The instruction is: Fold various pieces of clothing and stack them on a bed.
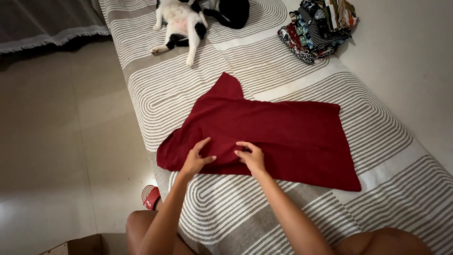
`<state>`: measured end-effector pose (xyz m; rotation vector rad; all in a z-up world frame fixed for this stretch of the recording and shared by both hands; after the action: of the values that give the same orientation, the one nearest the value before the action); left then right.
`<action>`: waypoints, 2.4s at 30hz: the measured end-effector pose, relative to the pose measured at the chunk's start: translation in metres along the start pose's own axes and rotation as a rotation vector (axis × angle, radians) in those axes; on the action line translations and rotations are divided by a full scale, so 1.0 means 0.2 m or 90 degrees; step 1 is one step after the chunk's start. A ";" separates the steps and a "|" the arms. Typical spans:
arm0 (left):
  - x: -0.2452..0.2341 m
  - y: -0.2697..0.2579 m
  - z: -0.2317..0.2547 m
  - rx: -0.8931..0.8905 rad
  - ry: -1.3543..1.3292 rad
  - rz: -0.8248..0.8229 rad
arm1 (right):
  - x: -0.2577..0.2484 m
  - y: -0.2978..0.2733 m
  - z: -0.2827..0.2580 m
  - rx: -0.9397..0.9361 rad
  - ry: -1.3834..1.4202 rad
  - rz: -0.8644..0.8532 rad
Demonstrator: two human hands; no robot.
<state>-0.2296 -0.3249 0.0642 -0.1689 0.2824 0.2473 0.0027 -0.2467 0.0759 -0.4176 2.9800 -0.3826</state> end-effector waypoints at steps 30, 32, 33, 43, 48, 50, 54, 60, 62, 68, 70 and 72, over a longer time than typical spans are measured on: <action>0.36 -0.09 0.21 0.152 0.590 0.196 | 0.07 -0.09 0.09 -0.399 -0.778 -0.102; 0.37 -0.11 0.19 0.136 0.575 0.190 | 0.03 -0.10 0.09 -0.413 -0.757 -0.104; 0.36 -0.09 0.18 0.129 0.564 0.190 | 0.03 -0.07 0.06 -0.436 -0.731 -0.099; 0.11 0.55 0.66 0.208 0.383 0.259 | -0.93 0.53 -0.40 -0.462 -0.565 0.051; 0.19 1.14 0.52 0.179 0.408 0.157 | -1.54 1.02 -0.13 -0.309 -0.656 0.042; 0.21 1.33 0.40 0.187 0.422 0.171 | -1.67 1.12 -0.11 -0.279 -0.661 0.052; 0.22 1.69 0.14 0.059 0.351 0.186 | -1.82 1.22 -0.08 -0.161 -0.682 0.050; 0.22 1.77 0.14 -0.212 0.213 0.151 | -1.83 1.21 -0.16 -0.047 -0.683 0.051; 0.18 1.81 0.07 -0.173 0.161 0.146 | -1.83 1.19 -0.21 -0.097 -0.690 0.062; -0.03 1.60 0.27 -0.038 -0.029 0.094 | -1.83 1.03 -0.43 -0.185 -0.702 0.112; -0.10 1.47 0.33 0.040 -0.075 0.046 | -1.83 0.95 -0.48 -0.193 -0.687 0.124; -0.17 1.24 0.50 0.091 -0.088 0.035 | -1.84 0.84 -0.51 -0.222 -0.614 0.151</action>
<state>-0.3014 -0.0754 0.1367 -0.0024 0.1662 0.2904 0.2981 0.0378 0.1568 -0.1823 2.0882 0.2998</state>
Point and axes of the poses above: each hand's wrist, its own y-axis towards the middle knuckle, its own x-axis out of the palm, z = x × y, the point moved 5 cm from there along y, towards the middle knuckle, and after that the axes turned 5 degrees about -x, right-handed, at the moved point
